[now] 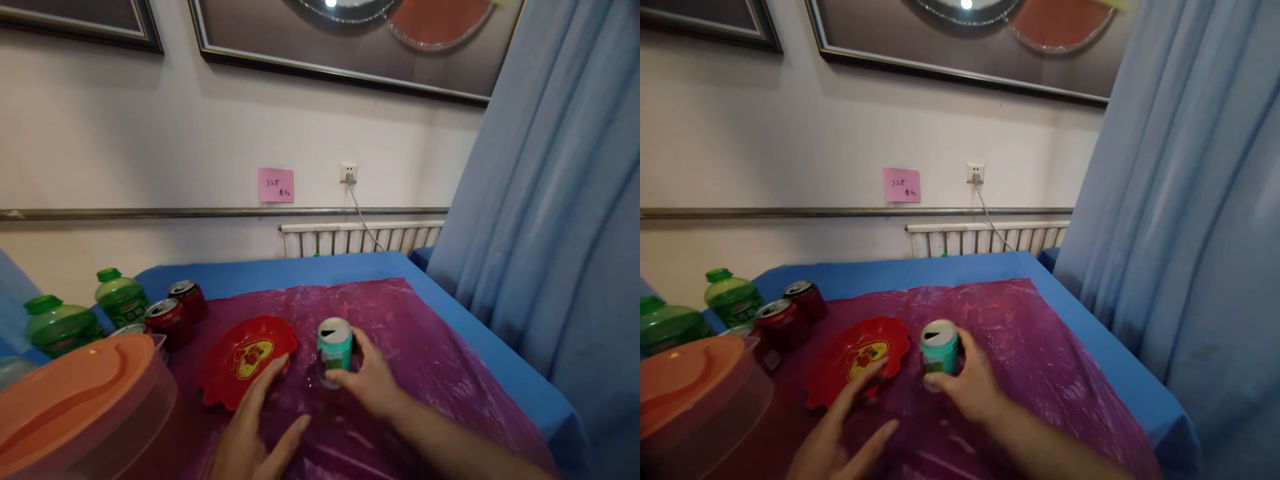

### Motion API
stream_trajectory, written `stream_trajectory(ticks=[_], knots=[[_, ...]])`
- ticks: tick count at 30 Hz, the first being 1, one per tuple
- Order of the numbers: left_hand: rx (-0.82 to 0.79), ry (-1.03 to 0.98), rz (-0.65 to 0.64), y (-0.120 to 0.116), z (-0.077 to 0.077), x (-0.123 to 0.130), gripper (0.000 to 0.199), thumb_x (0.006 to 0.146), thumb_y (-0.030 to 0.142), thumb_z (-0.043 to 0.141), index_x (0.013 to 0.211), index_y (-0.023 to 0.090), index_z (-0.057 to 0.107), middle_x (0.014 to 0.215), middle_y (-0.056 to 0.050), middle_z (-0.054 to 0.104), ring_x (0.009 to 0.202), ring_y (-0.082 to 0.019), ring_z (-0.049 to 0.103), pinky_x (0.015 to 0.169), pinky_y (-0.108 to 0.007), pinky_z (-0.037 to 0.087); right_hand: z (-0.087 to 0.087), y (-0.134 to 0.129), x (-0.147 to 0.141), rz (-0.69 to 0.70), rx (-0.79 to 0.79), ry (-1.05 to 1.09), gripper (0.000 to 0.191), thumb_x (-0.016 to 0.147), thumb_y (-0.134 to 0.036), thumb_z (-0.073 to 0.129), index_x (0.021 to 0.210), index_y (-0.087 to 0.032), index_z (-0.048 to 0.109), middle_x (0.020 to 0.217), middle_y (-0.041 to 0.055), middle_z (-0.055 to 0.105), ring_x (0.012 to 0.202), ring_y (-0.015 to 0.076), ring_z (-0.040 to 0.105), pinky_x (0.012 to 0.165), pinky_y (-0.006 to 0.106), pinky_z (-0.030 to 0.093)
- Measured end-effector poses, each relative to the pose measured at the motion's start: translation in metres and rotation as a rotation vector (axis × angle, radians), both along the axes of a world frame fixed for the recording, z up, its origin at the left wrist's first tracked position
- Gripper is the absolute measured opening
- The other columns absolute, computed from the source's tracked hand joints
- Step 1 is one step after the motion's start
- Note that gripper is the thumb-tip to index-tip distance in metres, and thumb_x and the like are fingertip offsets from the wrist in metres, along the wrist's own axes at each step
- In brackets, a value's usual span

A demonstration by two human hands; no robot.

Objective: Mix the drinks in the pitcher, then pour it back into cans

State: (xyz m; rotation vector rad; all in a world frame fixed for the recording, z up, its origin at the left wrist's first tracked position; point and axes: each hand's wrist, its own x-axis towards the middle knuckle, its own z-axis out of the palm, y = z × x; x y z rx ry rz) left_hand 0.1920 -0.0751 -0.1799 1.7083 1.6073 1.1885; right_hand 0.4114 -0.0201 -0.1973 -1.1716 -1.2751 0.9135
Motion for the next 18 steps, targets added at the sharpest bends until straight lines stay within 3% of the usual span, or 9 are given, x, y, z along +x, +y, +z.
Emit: stream_trajectory(ticks=[3,6,9,13,15,16,18], knots=[[-0.062,-0.114,-0.125,0.028,0.013,0.032,0.088,0.073,0.061,0.077,0.148,0.022,0.052,0.15,-0.015,0.064,0.134,-0.035,0.064,0.116,-0.053,0.049,0.01,-0.021,-0.022,0.112,0.029,0.056,0.067,0.064,-0.02,0.084,0.128,-0.027,0.068,0.124,0.0053,0.077,0.114,0.0292,0.073,0.102,0.044,0.058],[-0.105,-0.144,-0.176,0.037,0.025,0.053,0.078,0.071,0.057,0.079,0.136,0.019,0.058,0.138,-0.016,0.071,0.127,-0.035,0.067,0.113,-0.054,0.051,0.014,-0.029,-0.028,0.159,0.07,0.104,0.061,0.069,-0.02,0.081,0.129,-0.028,0.068,0.125,0.0053,0.077,0.114,0.0278,0.073,0.102,0.042,0.059],[-0.119,-0.138,-0.19,0.04,0.032,0.06,0.062,0.07,0.05,0.079,0.122,0.021,0.064,0.122,-0.012,0.078,0.115,-0.034,0.073,0.105,-0.052,0.056,0.012,-0.031,-0.022,0.185,0.079,0.092,0.064,0.071,-0.021,0.083,0.132,-0.029,0.066,0.128,0.0055,0.076,0.116,0.0276,0.073,0.104,0.043,0.058],[-0.125,-0.138,-0.141,0.049,0.037,0.06,0.065,0.066,0.049,0.081,0.122,0.021,0.062,0.124,-0.012,0.077,0.116,-0.034,0.072,0.103,-0.049,0.056,-0.003,-0.009,0.009,0.331,0.098,-0.015,0.075,0.075,-0.03,0.084,0.146,-0.032,0.059,0.138,0.0059,0.071,0.122,0.0286,0.07,0.107,0.048,0.056],[-0.133,-0.123,-0.101,0.055,0.039,0.059,0.07,0.065,0.051,0.081,0.124,0.02,0.061,0.127,-0.014,0.075,0.119,-0.034,0.07,0.106,-0.051,0.054,-0.012,0.022,0.039,0.199,0.058,-0.192,0.064,0.078,-0.033,0.08,0.14,-0.031,0.066,0.132,0.0058,0.074,0.118,0.0296,0.073,0.102,0.047,0.06],[-0.134,-0.11,-0.085,0.058,0.039,0.059,0.072,0.064,0.052,0.081,0.125,0.02,0.06,0.129,-0.014,0.075,0.121,-0.035,0.069,0.108,-0.052,0.052,-0.017,0.041,0.058,0.006,-0.014,-0.332,0.05,0.08,-0.036,0.077,0.129,-0.033,0.072,0.124,0.0034,0.078,0.112,0.0287,0.075,0.098,0.044,0.062],[-0.124,-0.077,-0.065,0.062,0.039,0.061,0.074,0.063,0.051,0.081,0.126,0.019,0.06,0.129,-0.015,0.074,0.122,-0.035,0.068,0.112,-0.053,0.049,-0.023,0.085,0.101,-0.206,-0.107,-0.437,0.036,0.086,-0.036,0.069,0.121,-0.028,0.076,0.125,0.0101,0.077,0.117,0.0331,0.072,0.105,0.049,0.056]])
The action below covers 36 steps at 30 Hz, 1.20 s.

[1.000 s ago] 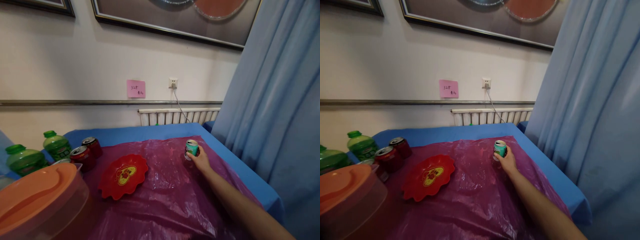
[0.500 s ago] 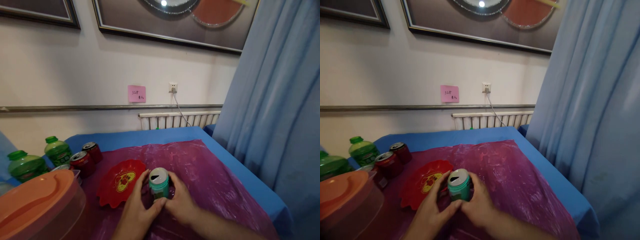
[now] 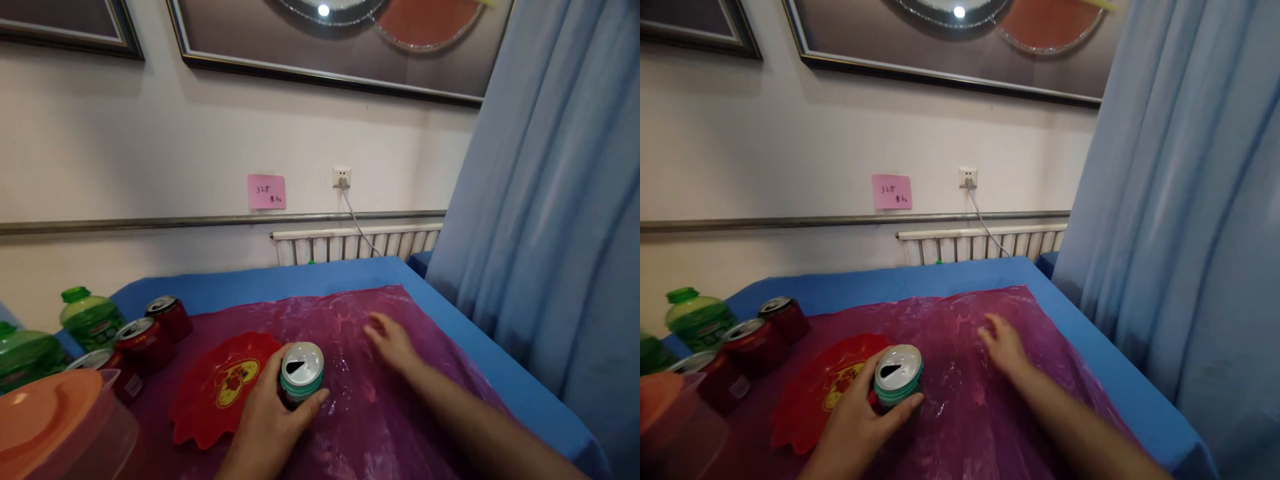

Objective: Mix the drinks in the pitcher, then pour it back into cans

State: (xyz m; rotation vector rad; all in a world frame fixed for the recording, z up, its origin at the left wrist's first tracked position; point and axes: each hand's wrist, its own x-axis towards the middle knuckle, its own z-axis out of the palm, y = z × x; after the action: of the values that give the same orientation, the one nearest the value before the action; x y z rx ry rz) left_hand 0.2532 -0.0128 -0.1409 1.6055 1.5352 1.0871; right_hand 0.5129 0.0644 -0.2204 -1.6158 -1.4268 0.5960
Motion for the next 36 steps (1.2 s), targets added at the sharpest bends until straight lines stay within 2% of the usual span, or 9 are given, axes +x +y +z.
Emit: stream_trajectory(ticks=[3,7,14,20,23,27,30,34,36], knots=[[0.018,0.042,-0.019,0.001,-0.005,0.008,0.072,0.064,0.046,0.081,0.127,0.019,0.062,0.129,-0.014,0.073,0.122,-0.035,0.067,0.112,-0.054,0.048,-0.007,0.059,0.065,-0.266,-0.125,-0.152,0.032,0.084,-0.038,0.071,0.11,-0.02,0.077,0.123,0.0216,0.074,0.132,0.0416,0.061,0.115,0.057,0.043],[-0.028,0.067,-0.101,-0.001,-0.014,0.021,0.069,0.063,0.036,0.082,0.128,0.022,0.065,0.13,-0.014,0.071,0.123,-0.035,0.066,0.112,-0.053,0.047,-0.023,0.109,0.118,-0.447,-0.322,-0.29,0.034,0.085,-0.043,0.071,0.102,-0.014,0.077,0.119,0.0286,0.072,0.126,0.0451,0.063,0.104,0.058,0.048],[0.007,0.072,-0.149,0.011,-0.035,0.031,0.075,0.062,0.037,0.086,0.133,0.027,0.065,0.131,-0.012,0.07,0.123,-0.036,0.064,0.111,-0.052,0.047,-0.051,0.155,0.14,-0.438,-0.421,-0.385,0.019,0.094,-0.031,0.065,0.094,-0.018,0.078,0.109,0.0227,0.078,0.109,0.0363,0.074,0.089,0.044,0.054],[-0.035,0.028,-0.115,0.006,-0.03,0.037,0.075,0.06,0.028,0.087,0.132,0.027,0.066,0.13,-0.011,0.07,0.123,-0.034,0.063,0.112,-0.05,0.046,-0.047,0.163,0.147,-0.453,-0.427,-0.379,0.023,0.097,-0.032,0.064,0.104,-0.015,0.077,0.116,0.0228,0.076,0.112,0.0366,0.071,0.093,0.047,0.054],[-0.019,0.034,-0.123,0.005,-0.027,0.037,0.073,0.061,0.031,0.086,0.131,0.026,0.067,0.13,-0.011,0.071,0.122,-0.034,0.064,0.111,-0.051,0.047,-0.034,0.152,0.149,-0.483,-0.389,-0.357,0.03,0.098,-0.033,0.065,0.12,-0.012,0.069,0.127,0.0202,0.071,0.119,0.0336,0.068,0.101,0.051,0.051],[-0.029,0.048,-0.116,0.01,-0.024,0.034,0.075,0.062,0.031,0.085,0.134,0.024,0.064,0.136,-0.012,0.068,0.127,-0.035,0.062,0.115,-0.052,0.044,-0.012,0.118,0.122,-0.419,-0.196,-0.327,0.042,0.099,-0.03,0.056,0.135,-0.008,0.06,0.145,0.0287,0.058,0.138,0.0346,0.055,0.112,0.048,0.042],[-0.083,0.051,-0.11,0.012,-0.024,0.034,0.085,0.061,0.029,0.084,0.141,0.021,0.058,0.142,-0.015,0.064,0.134,-0.035,0.059,0.119,-0.053,0.039,-0.001,0.062,0.068,-0.169,-0.042,-0.226,0.048,0.092,-0.043,0.065,0.133,-0.019,0.062,0.138,0.013,0.068,0.129,0.0263,0.064,0.109,0.037,0.049],[-0.082,0.055,-0.112,0.012,-0.031,0.035,0.096,0.059,0.029,0.083,0.149,0.018,0.051,0.149,-0.016,0.061,0.139,-0.035,0.055,0.121,-0.053,0.037,0.01,-0.038,-0.013,0.553,0.066,0.333,0.076,0.073,-0.05,0.084,0.141,-0.029,0.059,0.142,0.0083,0.068,0.13,0.0343,0.064,0.111,0.05,0.051],[-0.08,0.053,-0.124,0.012,-0.038,0.035,0.101,0.058,0.029,0.084,0.152,0.018,0.048,0.149,-0.016,0.061,0.139,-0.035,0.055,0.121,-0.053,0.037,0.015,-0.075,-0.041,0.622,0.019,0.414,0.083,0.07,-0.044,0.089,0.145,-0.039,0.054,0.143,0.0018,0.067,0.132,0.0337,0.063,0.113,0.051,0.05]])
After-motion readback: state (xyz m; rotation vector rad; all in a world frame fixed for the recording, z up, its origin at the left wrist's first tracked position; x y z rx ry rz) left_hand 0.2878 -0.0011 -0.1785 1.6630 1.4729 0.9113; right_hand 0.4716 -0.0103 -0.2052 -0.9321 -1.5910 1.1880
